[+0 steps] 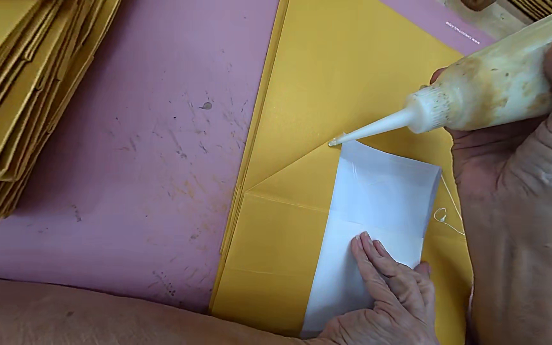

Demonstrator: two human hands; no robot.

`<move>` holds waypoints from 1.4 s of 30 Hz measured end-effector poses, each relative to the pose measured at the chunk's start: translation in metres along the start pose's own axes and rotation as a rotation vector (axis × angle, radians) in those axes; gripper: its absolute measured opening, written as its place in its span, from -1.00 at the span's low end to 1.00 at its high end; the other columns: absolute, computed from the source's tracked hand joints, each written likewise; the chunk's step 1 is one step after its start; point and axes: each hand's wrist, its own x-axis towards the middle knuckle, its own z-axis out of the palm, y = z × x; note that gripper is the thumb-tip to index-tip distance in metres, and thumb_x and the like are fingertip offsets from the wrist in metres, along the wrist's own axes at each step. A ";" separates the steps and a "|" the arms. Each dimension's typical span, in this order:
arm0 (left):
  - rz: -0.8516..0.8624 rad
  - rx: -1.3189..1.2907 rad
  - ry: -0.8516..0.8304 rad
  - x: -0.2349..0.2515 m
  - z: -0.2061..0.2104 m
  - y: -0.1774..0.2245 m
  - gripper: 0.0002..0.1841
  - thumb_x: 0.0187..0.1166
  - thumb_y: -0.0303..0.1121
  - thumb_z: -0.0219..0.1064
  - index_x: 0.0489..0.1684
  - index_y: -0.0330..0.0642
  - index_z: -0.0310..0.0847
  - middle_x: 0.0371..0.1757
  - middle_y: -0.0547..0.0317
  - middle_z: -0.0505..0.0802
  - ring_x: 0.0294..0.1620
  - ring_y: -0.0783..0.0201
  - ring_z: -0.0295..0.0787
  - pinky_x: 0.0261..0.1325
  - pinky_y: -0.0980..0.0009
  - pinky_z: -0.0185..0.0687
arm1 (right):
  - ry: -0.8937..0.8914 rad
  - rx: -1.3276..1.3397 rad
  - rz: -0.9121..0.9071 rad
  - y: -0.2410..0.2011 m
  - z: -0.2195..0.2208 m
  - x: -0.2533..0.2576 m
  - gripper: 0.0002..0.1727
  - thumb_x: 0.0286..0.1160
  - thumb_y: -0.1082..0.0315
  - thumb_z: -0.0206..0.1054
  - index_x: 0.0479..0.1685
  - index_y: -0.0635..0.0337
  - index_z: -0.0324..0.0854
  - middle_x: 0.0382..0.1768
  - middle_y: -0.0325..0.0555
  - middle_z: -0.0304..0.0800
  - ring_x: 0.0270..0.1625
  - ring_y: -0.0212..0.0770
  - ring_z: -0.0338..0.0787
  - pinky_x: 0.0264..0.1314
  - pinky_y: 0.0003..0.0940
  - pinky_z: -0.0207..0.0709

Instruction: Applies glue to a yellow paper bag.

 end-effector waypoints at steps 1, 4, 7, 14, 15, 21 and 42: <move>0.008 -0.002 -0.031 0.001 -0.003 -0.001 -0.55 0.75 -0.55 -0.05 0.46 -0.26 0.66 0.13 -0.25 0.90 0.13 -0.26 0.87 0.33 -0.10 0.56 | -0.046 -0.007 0.026 -0.001 -0.004 -0.006 -0.81 0.64 0.33 0.33 0.10 0.06 0.48 -0.10 -0.17 0.86 -0.07 -0.16 0.95 0.00 -0.24 0.89; 0.031 0.002 -0.078 0.001 -0.007 -0.002 -0.53 0.70 -0.62 -0.04 0.51 -0.31 0.59 0.23 -0.25 0.86 0.23 -0.28 0.82 0.27 -0.10 0.56 | -0.079 -0.017 0.025 -0.005 0.000 -0.017 -0.74 0.58 0.32 0.40 0.14 0.03 0.48 -0.05 -0.18 0.87 -0.05 -0.15 0.95 0.02 -0.24 0.89; -0.022 0.018 -0.065 0.003 -0.008 0.000 -0.57 0.72 -0.58 -0.02 0.41 -0.27 0.69 0.14 -0.20 0.91 0.21 -0.22 0.85 0.32 -0.03 0.58 | -0.123 -0.002 -0.004 -0.004 0.005 -0.024 -0.66 0.50 0.37 0.46 0.16 0.08 0.47 -0.04 -0.11 0.87 -0.01 -0.08 0.94 0.07 -0.19 0.88; -0.010 -0.019 -0.113 0.005 -0.013 -0.004 -0.58 0.73 -0.56 -0.03 0.39 -0.33 0.69 0.21 -0.22 0.88 0.25 -0.20 0.84 0.35 0.03 0.58 | -0.289 -0.030 -0.037 -0.005 0.014 -0.045 -0.55 0.49 0.36 0.48 0.28 0.11 0.39 0.12 0.01 0.80 0.16 0.03 0.89 0.16 -0.14 0.85; 0.028 -0.063 -0.146 0.005 -0.015 -0.007 -0.58 0.74 -0.57 -0.04 0.43 -0.40 0.63 0.27 -0.26 0.85 0.28 -0.24 0.82 0.37 -0.03 0.56 | -0.295 -0.042 -0.037 -0.005 0.018 -0.047 -0.55 0.49 0.36 0.49 0.27 0.11 0.40 0.11 0.00 0.81 0.14 0.02 0.90 0.15 -0.14 0.86; 0.096 -0.083 -0.203 0.005 -0.019 -0.013 -0.59 0.74 -0.55 -0.03 0.44 -0.52 0.55 0.34 -0.36 0.79 0.34 -0.27 0.77 0.41 -0.10 0.52 | -0.299 -0.015 -0.029 -0.009 0.032 -0.056 -0.56 0.43 0.39 0.51 0.21 0.15 0.43 0.08 0.01 0.81 0.12 0.00 0.89 0.12 -0.15 0.86; 0.103 -0.087 -0.159 0.002 -0.015 -0.012 -0.58 0.72 -0.59 -0.02 0.46 -0.48 0.55 0.35 -0.40 0.76 0.32 -0.34 0.76 0.30 -0.16 0.57 | -0.404 -0.038 -0.108 -0.011 0.026 -0.058 -0.50 0.54 0.26 0.44 0.37 0.22 0.38 0.24 0.04 0.77 0.33 0.04 0.80 0.34 -0.10 0.76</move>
